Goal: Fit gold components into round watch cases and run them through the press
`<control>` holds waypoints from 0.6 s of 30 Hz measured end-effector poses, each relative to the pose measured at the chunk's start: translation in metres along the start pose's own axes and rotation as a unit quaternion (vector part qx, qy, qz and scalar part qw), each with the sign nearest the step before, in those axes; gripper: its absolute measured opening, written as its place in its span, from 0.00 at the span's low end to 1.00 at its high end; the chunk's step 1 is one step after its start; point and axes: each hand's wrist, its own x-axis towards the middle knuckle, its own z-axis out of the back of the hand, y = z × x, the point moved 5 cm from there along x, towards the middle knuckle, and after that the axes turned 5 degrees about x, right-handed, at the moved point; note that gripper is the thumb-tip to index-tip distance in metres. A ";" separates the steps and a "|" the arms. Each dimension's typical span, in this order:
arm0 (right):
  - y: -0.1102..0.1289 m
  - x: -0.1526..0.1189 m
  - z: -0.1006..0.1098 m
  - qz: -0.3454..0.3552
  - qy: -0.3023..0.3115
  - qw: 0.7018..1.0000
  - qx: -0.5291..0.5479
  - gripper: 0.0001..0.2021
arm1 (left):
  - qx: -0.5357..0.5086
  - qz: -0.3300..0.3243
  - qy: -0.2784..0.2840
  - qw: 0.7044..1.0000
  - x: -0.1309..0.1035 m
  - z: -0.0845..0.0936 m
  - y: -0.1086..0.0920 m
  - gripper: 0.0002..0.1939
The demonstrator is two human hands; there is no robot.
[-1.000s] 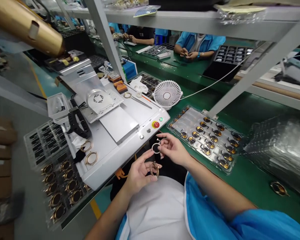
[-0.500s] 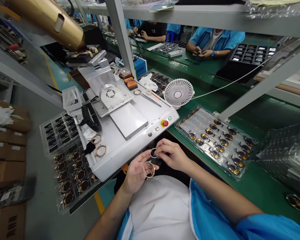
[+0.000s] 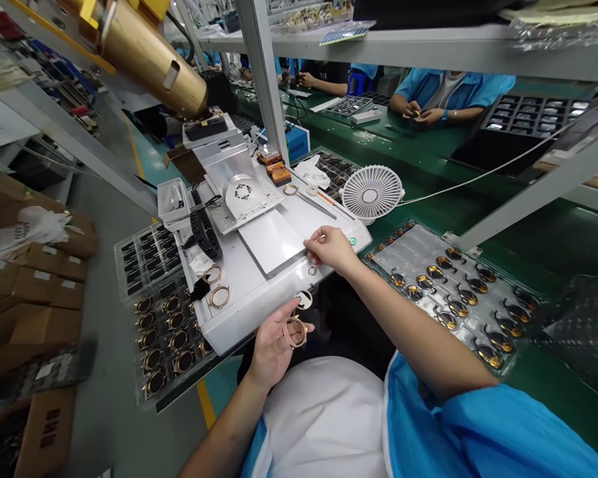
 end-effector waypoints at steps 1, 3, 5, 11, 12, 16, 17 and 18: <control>0.000 0.000 0.002 0.008 -0.012 1.000 -0.015 0.14 | 0.014 -0.012 0.004 1.000 -0.003 0.000 -0.003 0.40; -0.004 -0.010 0.009 0.041 -0.038 0.998 -0.042 0.16 | 0.064 -0.045 0.010 0.997 -0.009 0.000 -0.007 0.42; -0.016 -0.030 0.010 0.053 -0.023 0.998 -0.033 0.17 | 0.156 -0.086 0.010 0.984 -0.014 0.000 -0.008 0.44; -0.060 -0.099 -0.020 -0.012 0.153 0.974 0.168 0.25 | 0.517 -0.175 0.055 0.836 -0.008 -0.020 0.007 0.53; -0.062 -0.103 -0.021 -0.010 0.143 0.971 0.190 0.24 | 0.546 -0.170 0.076 0.817 -0.006 -0.024 0.010 0.54; -0.062 -0.102 -0.011 -0.015 0.090 0.965 0.245 0.22 | 0.484 -0.177 0.126 0.848 -0.003 -0.033 0.006 0.50; -0.060 -0.100 -0.008 -0.015 0.092 0.964 0.249 0.22 | 0.439 -0.178 0.123 0.872 -0.003 -0.033 0.003 0.48; -0.058 -0.099 -0.005 -0.014 0.101 0.964 0.246 0.22 | 0.393 -0.175 0.116 0.895 -0.003 -0.033 -0.001 0.46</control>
